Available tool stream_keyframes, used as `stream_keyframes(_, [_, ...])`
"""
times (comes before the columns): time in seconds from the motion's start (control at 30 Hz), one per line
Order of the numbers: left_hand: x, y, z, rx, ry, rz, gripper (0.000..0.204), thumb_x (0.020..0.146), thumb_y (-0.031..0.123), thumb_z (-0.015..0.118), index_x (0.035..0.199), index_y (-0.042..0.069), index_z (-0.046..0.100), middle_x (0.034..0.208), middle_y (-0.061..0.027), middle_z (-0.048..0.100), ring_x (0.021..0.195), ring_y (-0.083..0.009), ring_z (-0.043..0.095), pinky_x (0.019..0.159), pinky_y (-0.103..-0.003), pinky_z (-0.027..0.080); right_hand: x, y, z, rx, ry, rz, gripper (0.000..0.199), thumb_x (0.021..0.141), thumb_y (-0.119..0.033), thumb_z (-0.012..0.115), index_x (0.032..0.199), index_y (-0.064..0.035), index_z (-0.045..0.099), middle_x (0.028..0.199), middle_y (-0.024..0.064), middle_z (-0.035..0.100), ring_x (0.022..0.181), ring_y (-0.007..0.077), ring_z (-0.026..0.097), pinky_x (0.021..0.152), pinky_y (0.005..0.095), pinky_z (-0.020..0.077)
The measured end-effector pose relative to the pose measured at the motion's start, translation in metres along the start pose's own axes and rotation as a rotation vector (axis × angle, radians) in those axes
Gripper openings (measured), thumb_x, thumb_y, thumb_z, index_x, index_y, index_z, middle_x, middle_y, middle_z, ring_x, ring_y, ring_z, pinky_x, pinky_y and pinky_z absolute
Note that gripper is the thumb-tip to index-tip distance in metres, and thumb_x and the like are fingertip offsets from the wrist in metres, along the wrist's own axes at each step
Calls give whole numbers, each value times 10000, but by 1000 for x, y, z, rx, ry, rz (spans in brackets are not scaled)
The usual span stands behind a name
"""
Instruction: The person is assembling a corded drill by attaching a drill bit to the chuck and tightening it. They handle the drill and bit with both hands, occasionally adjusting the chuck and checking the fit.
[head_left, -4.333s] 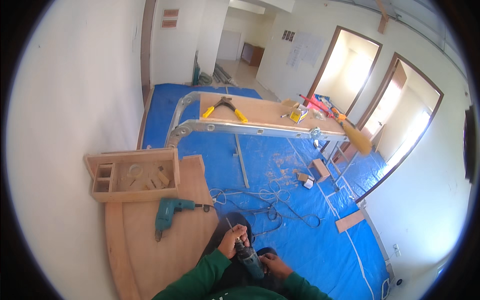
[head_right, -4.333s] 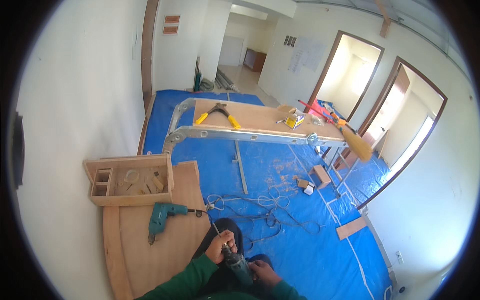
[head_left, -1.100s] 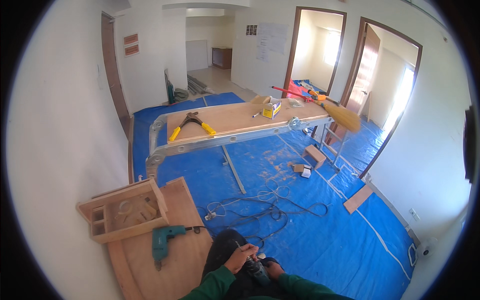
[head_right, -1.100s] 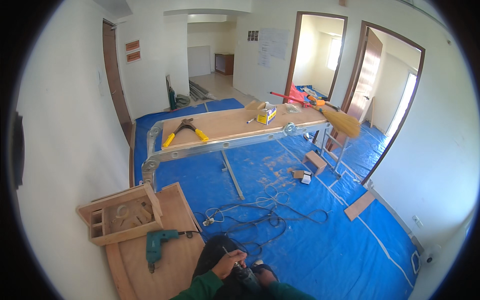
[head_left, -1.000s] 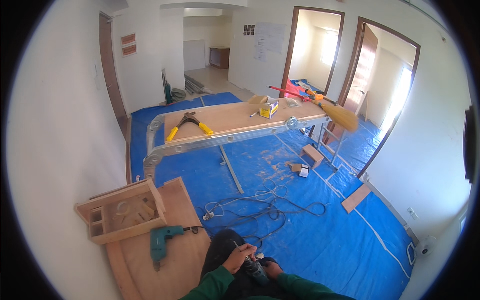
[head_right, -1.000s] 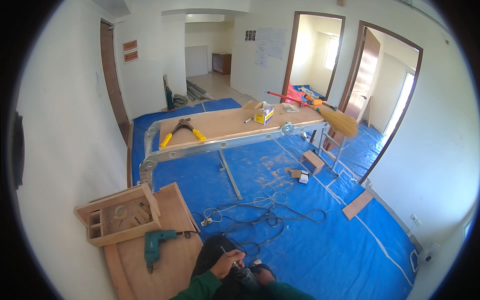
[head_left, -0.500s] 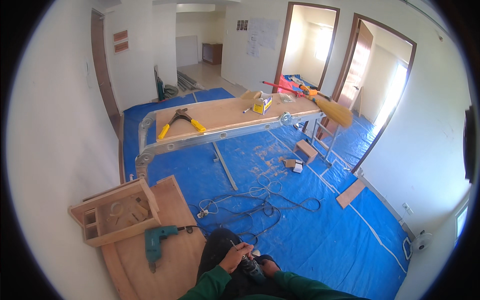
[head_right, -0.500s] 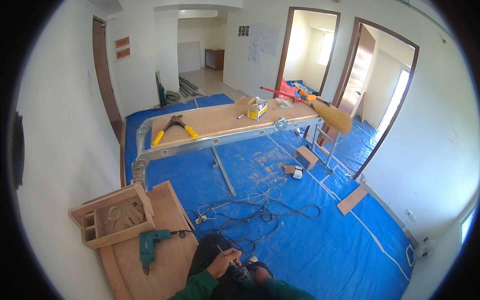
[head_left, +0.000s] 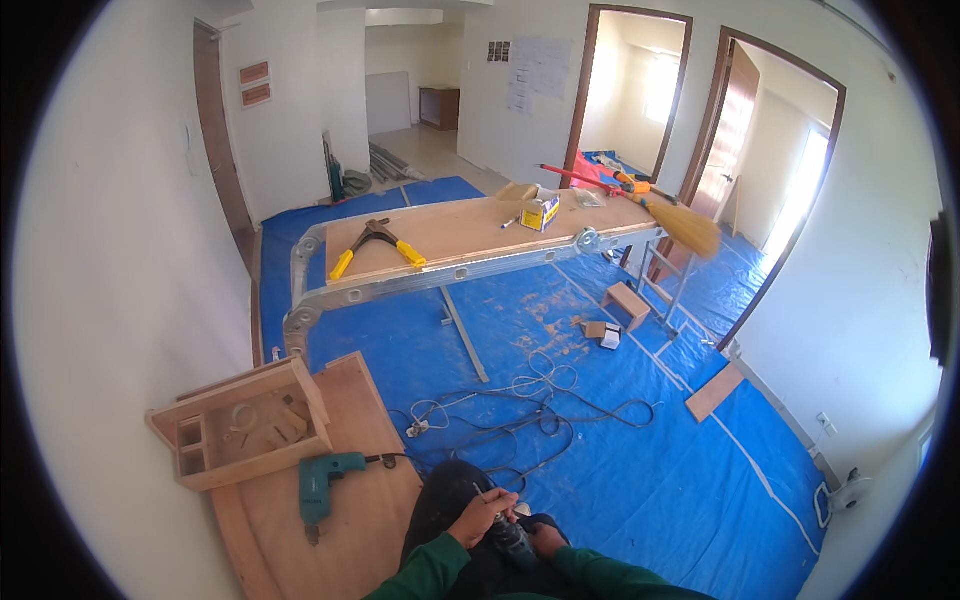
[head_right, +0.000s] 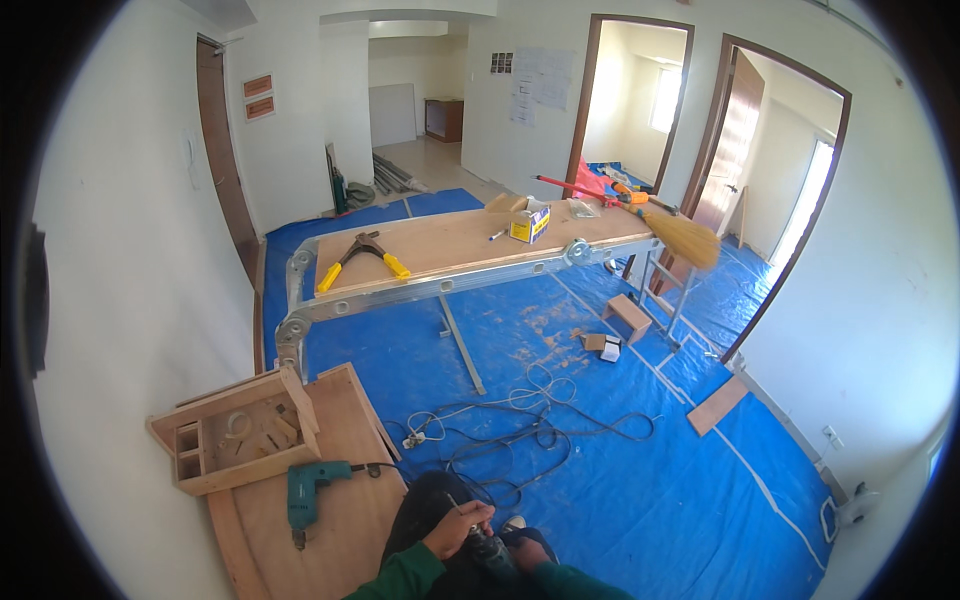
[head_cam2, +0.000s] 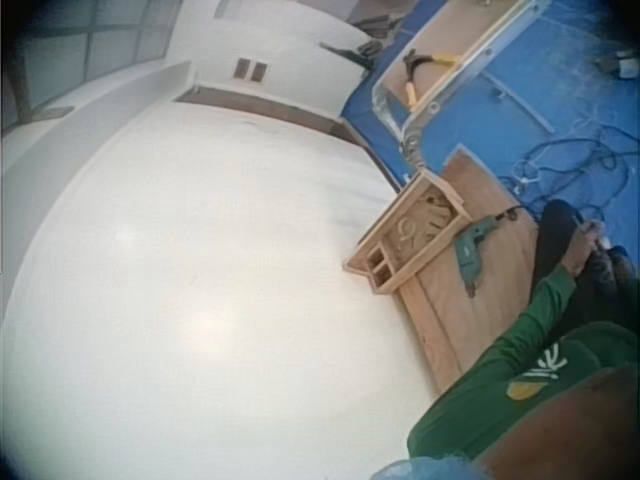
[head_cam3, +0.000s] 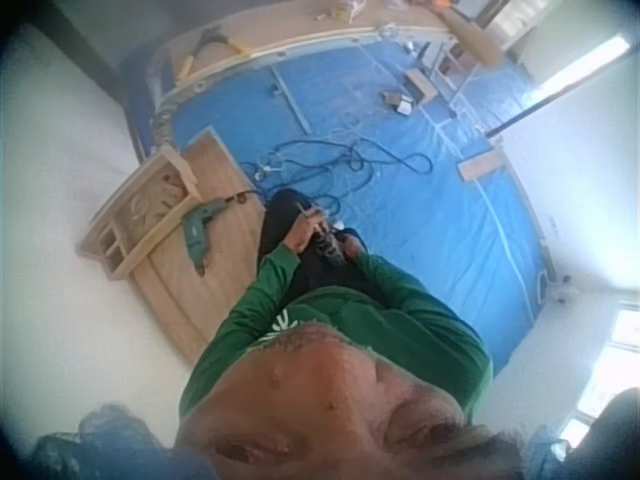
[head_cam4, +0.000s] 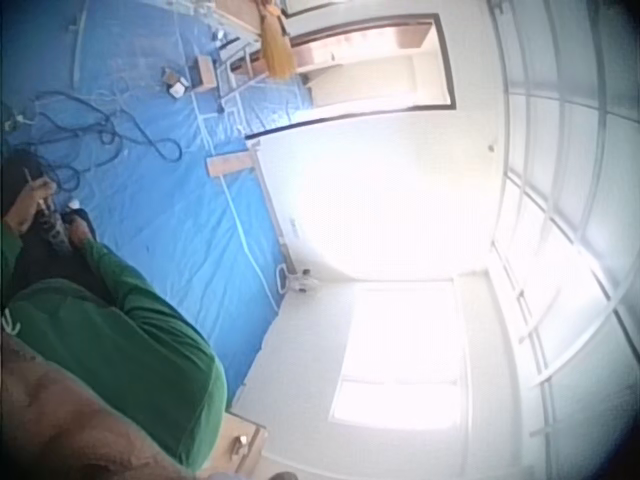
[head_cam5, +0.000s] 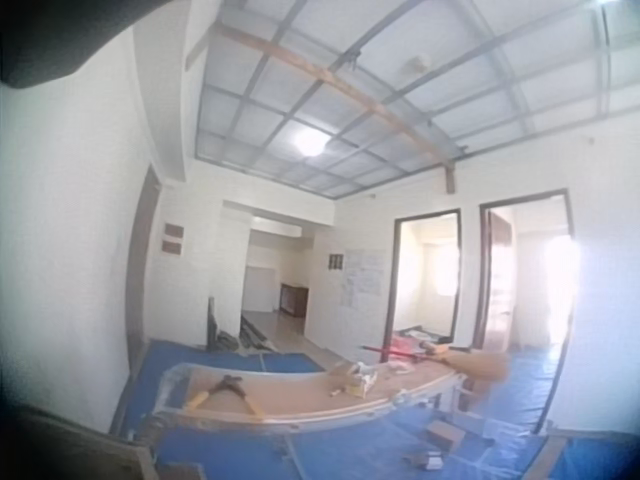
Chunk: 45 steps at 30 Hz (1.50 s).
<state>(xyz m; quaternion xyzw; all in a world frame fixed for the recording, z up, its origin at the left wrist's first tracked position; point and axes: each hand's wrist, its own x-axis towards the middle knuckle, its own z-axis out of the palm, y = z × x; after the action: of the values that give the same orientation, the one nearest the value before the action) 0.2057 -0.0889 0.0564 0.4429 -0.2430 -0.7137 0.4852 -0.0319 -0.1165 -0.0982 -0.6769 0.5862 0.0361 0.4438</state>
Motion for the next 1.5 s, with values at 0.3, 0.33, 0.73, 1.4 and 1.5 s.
stream_keyframes(0.3, [0, -2, -2, 4, 2, -1, 227, 1098, 279, 703, 1038, 61, 680, 878, -12, 604, 891, -175, 661, 891, -326, 502, -5, -3, -3, 6, -7, -24, 544, 989, -442, 712, 1298, 4, 752, 1293, 286, 754, 1249, 450, 709, 1078, 516, 559])
stream_keyframes(0.33, [-1, -2, -3, 7, 7, 0, 229, 1098, 282, 704, 1039, 62, 679, 877, -12, 604, 890, -175, 661, 891, -326, 502, -5, -4, -2, 7, -5, -25, 545, 989, -442, 713, 1297, 5, 752, 1291, 287, 754, 1247, 450, 710, 1076, 516, 560])
stream_keyframes(0.73, [-2, -3, -2, -1, 12, 6, 223, 1097, 275, 705, 1057, 57, 684, 872, -11, 611, 887, -177, 670, 883, -328, 518, 6, 12, 8, 31, 35, -48, 550, 971, -483, 748, 1211, 12, 772, 1131, 269, 793, 1088, 409, 771, 948, 501, 591])
stream_keyframes(1.4, [-1, -5, -2, -9, 7, -2, 217, 1096, 272, 708, 1037, 65, 682, 873, -12, 608, 882, -179, 673, 879, -329, 517, -2, 2, 0, 18, 6, -24, 535, 977, -426, 716, 1264, 24, 757, 1251, 301, 760, 1221, 461, 719, 1066, 523, 564])
stream_keyframes(1.5, [-1, -3, -2, 0, 8, 1, 217, 1099, 274, 704, 1033, 68, 683, 868, -11, 610, 882, -178, 674, 885, -331, 517, -4, 0, -1, 25, 9, -20, 530, 976, -428, 715, 1257, 19, 762, 1249, 298, 762, 1219, 460, 719, 1064, 524, 565])
